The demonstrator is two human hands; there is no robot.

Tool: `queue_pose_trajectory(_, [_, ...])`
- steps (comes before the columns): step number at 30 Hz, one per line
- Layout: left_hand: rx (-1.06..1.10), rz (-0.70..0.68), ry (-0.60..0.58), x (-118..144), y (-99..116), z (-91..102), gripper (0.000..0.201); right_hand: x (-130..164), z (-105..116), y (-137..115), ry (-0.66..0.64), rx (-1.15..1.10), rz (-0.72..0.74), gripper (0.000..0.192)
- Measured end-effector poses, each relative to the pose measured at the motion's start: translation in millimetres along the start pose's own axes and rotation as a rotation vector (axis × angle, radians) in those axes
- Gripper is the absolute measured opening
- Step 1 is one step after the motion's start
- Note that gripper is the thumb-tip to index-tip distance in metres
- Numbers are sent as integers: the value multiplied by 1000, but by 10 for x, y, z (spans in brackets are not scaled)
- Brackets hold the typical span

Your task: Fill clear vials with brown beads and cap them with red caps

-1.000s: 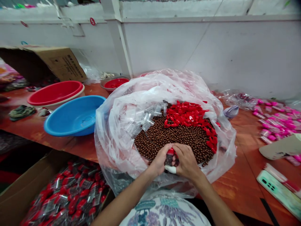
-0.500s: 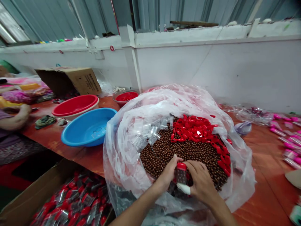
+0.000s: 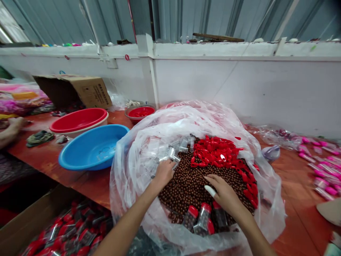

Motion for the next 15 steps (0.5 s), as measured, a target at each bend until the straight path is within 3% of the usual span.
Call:
queue_pose_trajectory(4, [61,2,62,-78,44,24,27,-364,-237,-55,-31,-41,41,43])
queue_pose_trajectory(7, [79,-3,11,-250,23,18,27,-504,-242,-37,-5,-43,-9,51])
queue_pose_trajectory(15, [147,-50,-112,-680,44,-99,20,-324,-112,247,26,-61,-167,42])
Point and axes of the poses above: each hand's wrist, its own x-axis away from the middle knuckle, its own z-axis out of the back of the hand, y = z × x, the point moved 5 cm from there along -x, towards the middle knuckle, and after that the axes turned 4 degrees about y, right-handed, at the moved point
